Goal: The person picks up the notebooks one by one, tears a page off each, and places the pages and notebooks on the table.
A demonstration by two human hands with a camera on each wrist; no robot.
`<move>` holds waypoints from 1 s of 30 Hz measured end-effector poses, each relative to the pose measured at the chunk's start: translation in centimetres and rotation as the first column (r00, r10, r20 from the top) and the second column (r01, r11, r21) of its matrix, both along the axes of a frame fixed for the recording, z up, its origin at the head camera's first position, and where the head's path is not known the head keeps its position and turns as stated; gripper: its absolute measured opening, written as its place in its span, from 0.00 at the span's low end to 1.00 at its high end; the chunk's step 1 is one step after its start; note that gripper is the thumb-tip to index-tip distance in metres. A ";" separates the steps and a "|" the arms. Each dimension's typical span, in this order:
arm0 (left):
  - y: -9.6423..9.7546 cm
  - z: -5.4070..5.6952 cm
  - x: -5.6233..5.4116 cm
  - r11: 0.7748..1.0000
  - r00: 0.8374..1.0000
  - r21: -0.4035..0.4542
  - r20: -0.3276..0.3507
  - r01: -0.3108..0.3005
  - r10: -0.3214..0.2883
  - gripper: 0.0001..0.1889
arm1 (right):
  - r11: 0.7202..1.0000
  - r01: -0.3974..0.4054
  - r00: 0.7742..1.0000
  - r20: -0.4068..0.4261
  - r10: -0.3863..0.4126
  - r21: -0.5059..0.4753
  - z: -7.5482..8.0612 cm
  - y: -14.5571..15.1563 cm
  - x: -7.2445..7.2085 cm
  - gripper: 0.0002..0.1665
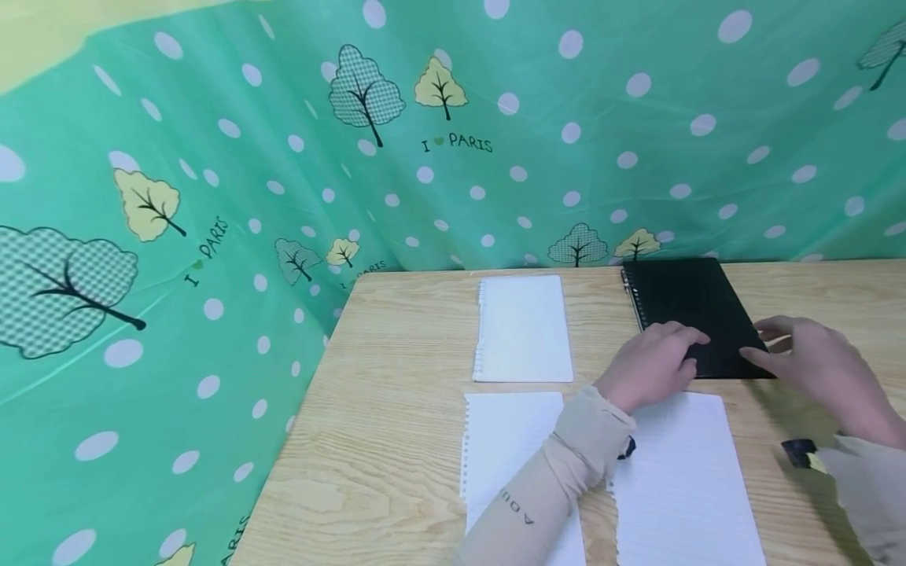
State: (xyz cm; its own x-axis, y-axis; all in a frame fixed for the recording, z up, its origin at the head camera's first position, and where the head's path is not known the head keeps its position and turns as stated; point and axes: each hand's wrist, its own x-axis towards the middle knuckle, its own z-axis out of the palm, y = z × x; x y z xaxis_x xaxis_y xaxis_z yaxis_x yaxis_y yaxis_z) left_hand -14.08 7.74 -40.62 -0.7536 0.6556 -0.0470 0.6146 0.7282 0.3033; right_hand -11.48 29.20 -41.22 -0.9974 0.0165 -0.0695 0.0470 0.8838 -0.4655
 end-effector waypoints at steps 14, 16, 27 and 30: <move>-3.0 2.2 0.5 1.000 0.994 0.012 -0.113 -0.009 0.010 0.19 | 0.986 -0.169 0.961 -0.219 0.166 0.009 0.9 -4.2 1.0 0.28; -3.6 2.2 0.6 1.000 0.993 0.025 -0.114 -0.010 0.013 0.18 | 0.984 -0.180 0.956 -0.235 0.177 0.010 0.9 -4.6 1.2 0.28; -8.7 2.2 1.3 0.997 0.987 0.073 -0.157 -0.036 0.047 0.16 | 0.975 -0.219 0.927 -0.304 0.219 0.033 1.4 -6.4 1.9 0.26; -10.1 2.3 1.5 0.995 0.982 0.087 -0.181 -0.042 0.057 0.16 | 0.974 -0.224 0.926 -0.303 0.225 0.040 1.5 -6.7 2.1 0.26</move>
